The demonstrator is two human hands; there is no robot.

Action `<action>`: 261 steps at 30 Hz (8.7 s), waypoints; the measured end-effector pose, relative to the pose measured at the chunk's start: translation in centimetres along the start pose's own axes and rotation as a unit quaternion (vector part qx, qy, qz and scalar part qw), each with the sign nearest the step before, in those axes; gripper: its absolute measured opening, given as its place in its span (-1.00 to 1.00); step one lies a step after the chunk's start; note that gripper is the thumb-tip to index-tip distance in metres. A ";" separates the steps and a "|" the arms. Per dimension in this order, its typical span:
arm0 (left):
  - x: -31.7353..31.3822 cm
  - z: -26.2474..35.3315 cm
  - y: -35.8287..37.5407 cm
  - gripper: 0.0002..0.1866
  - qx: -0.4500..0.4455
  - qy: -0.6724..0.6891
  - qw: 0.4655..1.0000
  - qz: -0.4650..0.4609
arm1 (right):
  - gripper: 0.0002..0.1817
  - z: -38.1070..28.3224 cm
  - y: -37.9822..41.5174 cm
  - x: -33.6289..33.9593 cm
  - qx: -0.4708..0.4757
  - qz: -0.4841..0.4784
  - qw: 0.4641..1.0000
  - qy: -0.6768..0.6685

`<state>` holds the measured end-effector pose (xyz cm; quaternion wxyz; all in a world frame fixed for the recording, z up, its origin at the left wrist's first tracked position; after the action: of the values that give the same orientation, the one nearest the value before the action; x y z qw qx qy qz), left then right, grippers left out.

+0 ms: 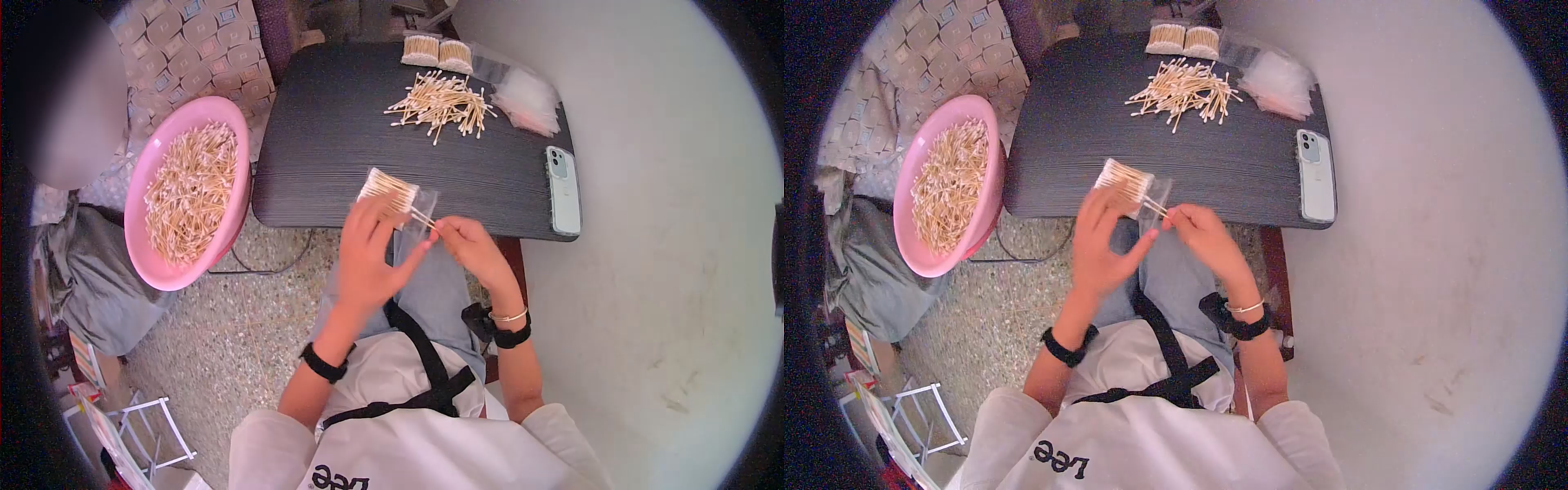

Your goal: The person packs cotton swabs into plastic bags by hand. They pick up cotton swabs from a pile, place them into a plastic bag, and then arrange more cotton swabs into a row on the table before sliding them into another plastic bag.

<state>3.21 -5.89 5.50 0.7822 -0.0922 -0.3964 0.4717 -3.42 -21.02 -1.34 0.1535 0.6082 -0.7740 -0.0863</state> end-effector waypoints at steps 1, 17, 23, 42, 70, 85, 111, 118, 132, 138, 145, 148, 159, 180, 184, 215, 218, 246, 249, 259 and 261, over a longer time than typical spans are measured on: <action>-0.4 0.3 0.5 -0.63 0.016 0.001 1.000 0.010 | -0.67 0.0 -0.1 -0.6 0.020 -0.007 1.000 0.005; -1.0 -1.1 1.7 -0.80 0.051 -0.006 0.997 0.055 | -0.68 -0.4 0.3 -2.3 0.055 -0.003 0.998 0.022; -0.8 -1.2 1.6 -0.85 0.067 0.006 0.996 0.057 | -0.70 -1.2 0.3 -2.6 0.098 -0.017 0.995 0.025; -0.2 -3.9 0.5 -0.57 -0.030 -0.115 0.991 -0.059 | -0.67 -1.1 -0.6 -3.6 0.079 0.030 0.994 0.068; 0.1 -4.3 -0.1 -0.70 0.029 0.020 0.999 0.025 | -0.78 -2.4 -0.4 -3.4 0.156 0.109 0.967 0.170; -0.2 -5.8 -1.5 -0.73 0.118 -0.007 0.993 0.027 | -0.77 -3.5 1.4 -3.5 0.092 0.106 0.972 0.191; -0.4 -5.8 -1.0 -0.71 0.131 -0.003 0.990 0.048 | -0.76 -3.0 0.0 -2.8 0.083 0.200 0.960 0.179; -0.3 -5.7 -1.1 -0.72 0.131 0.021 0.990 0.057 | -0.72 -1.3 0.2 -1.4 0.069 0.195 0.977 0.056; -0.5 -6.5 -0.8 -0.75 0.134 0.058 0.987 0.070 | -0.79 -1.7 -0.3 -2.0 0.097 0.202 0.975 0.003; -0.5 -7.3 -0.4 -0.77 0.186 0.123 0.972 0.073 | -0.82 -0.9 -0.5 -1.6 0.065 0.154 0.986 0.009; -0.8 -8.1 -0.2 -0.75 0.211 0.145 0.963 0.082 | -0.78 -1.5 -1.5 -1.6 0.080 0.157 0.983 0.058; -0.8 -8.5 -0.2 -0.73 0.229 0.135 0.961 0.078 | -0.76 -1.4 -1.7 -1.6 0.088 0.167 0.980 0.059; -0.6 -8.5 -0.6 -0.73 0.227 0.125 0.963 0.073 | -0.82 -2.1 1.0 -1.9 0.060 0.126 0.989 0.055; -0.6 -8.3 -0.5 -0.75 0.220 0.138 0.962 0.084 | -0.82 -2.5 -0.6 -2.0 0.032 0.173 0.984 0.020; -0.6 -8.2 -0.4 -0.74 0.209 0.117 0.967 0.087 | -0.83 -1.4 0.3 -1.1 0.053 0.171 0.983 -0.028; -0.9 -9.2 -0.1 -0.75 0.250 0.132 0.956 0.079 | -0.85 0.0 -1.8 -1.2 0.039 0.156 0.987 0.003; -0.9 -9.6 -0.1 -0.75 0.249 0.136 0.956 0.075 | -0.82 -0.2 -1.6 -1.3 0.038 0.171 0.984 0.016; -0.3 -6.7 -0.2 -0.76 0.222 0.057 0.965 0.124 | -0.84 -2.7 0.5 -2.2 0.158 0.286 0.942 0.073; -0.4 -7.7 0.0 -0.72 0.229 0.066 0.965 0.106 | -0.83 -1.9 -0.3 -1.5 0.127 0.246 0.960 0.041; -0.9 -8.6 -0.3 -0.72 0.280 0.235 0.927 0.080 | -0.83 -1.1 -1.6 -1.6 0.112 0.215 0.969 0.050; -0.7 -8.4 -0.7 -0.72 0.255 0.213 0.940 0.072 | -0.85 -1.1 -1.5 -1.5 0.107 0.188 0.976 0.039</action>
<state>9.44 -4.93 -0.18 0.8094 -0.0166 -0.0791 0.5817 -1.33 -19.90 -1.01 0.1314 0.4675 -0.8727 0.0513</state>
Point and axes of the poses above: each hand's wrist, its own y-axis away from the middle knuckle, its own x-axis out of the back of the hand, z = x × y, the point moved 8 cm from there along -y, towards the middle knuckle, and after that the axes turned 1 degree about z, right-handed, at the moved point
